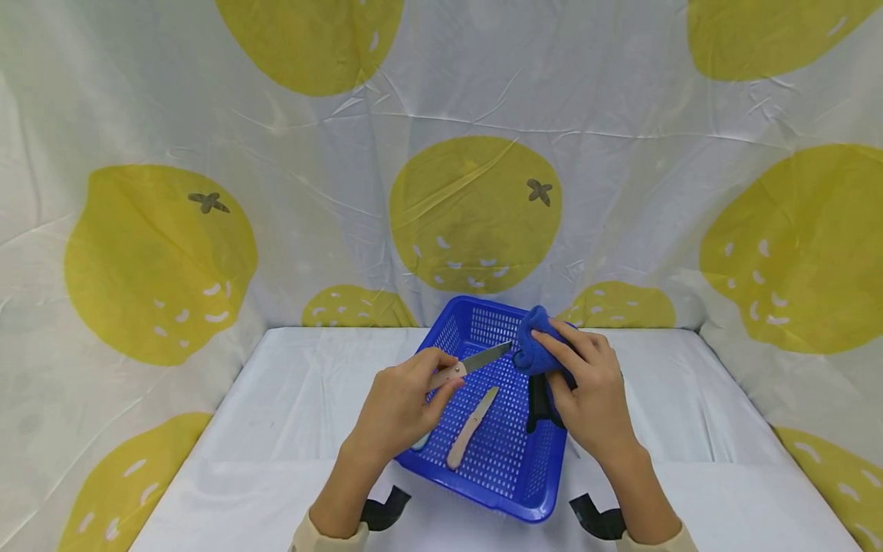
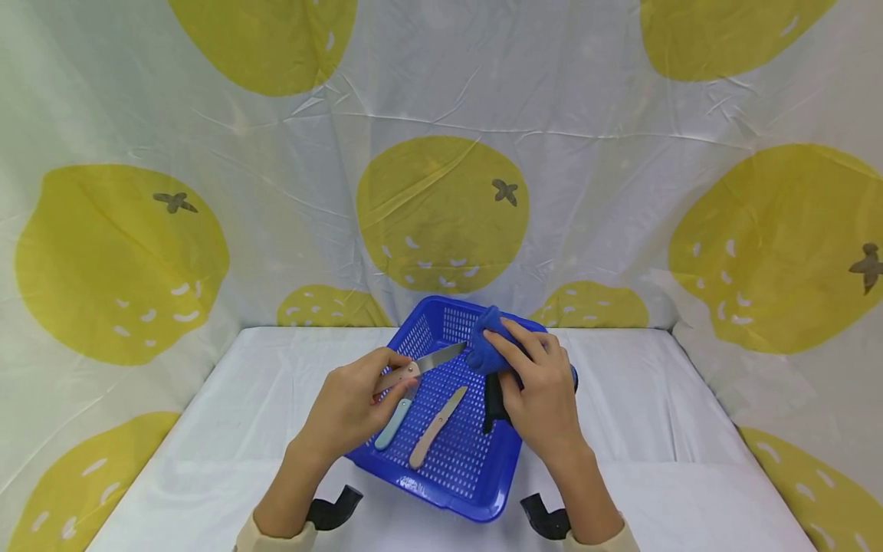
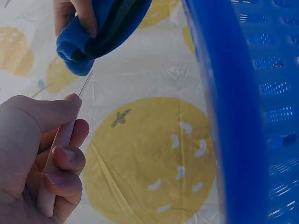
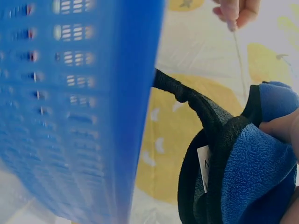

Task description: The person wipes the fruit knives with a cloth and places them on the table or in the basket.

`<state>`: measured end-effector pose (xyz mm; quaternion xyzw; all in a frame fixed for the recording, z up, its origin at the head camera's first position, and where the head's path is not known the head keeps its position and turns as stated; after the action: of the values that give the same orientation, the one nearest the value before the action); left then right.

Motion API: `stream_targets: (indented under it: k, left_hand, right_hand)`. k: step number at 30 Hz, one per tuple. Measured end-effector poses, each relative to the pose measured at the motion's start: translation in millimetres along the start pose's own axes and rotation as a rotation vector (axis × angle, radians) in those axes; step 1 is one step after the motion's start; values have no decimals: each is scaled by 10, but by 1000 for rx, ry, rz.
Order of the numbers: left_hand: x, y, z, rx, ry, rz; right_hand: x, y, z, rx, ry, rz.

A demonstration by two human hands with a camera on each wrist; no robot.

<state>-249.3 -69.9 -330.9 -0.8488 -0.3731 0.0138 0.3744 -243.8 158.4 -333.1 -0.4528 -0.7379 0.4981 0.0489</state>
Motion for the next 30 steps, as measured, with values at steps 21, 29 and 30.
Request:
stream_targets:
  k: [21,29,30]
  left_hand:
    - [97,11,62,45,-38,73]
    - [152,4,28,88,-34,114]
    - [157,3,23,92,-35,119]
  right_hand:
    - [-658,159,374,-144,-50,-164]
    - [-612,158,382,-112,6,-157]
    - [-604,155,379,-110,7,-154]
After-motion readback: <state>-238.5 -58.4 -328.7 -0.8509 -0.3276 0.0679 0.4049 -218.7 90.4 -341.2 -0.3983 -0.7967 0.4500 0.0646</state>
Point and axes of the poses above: each hand's wrist, its own y-axis away from the middle knuckle, its own z-axis out of the palm, x = y × z, the point moved 9 cm from there along -y, towards the middle knuckle, and after that the axes turned 2 degrees about z, right-handed, at the moved point
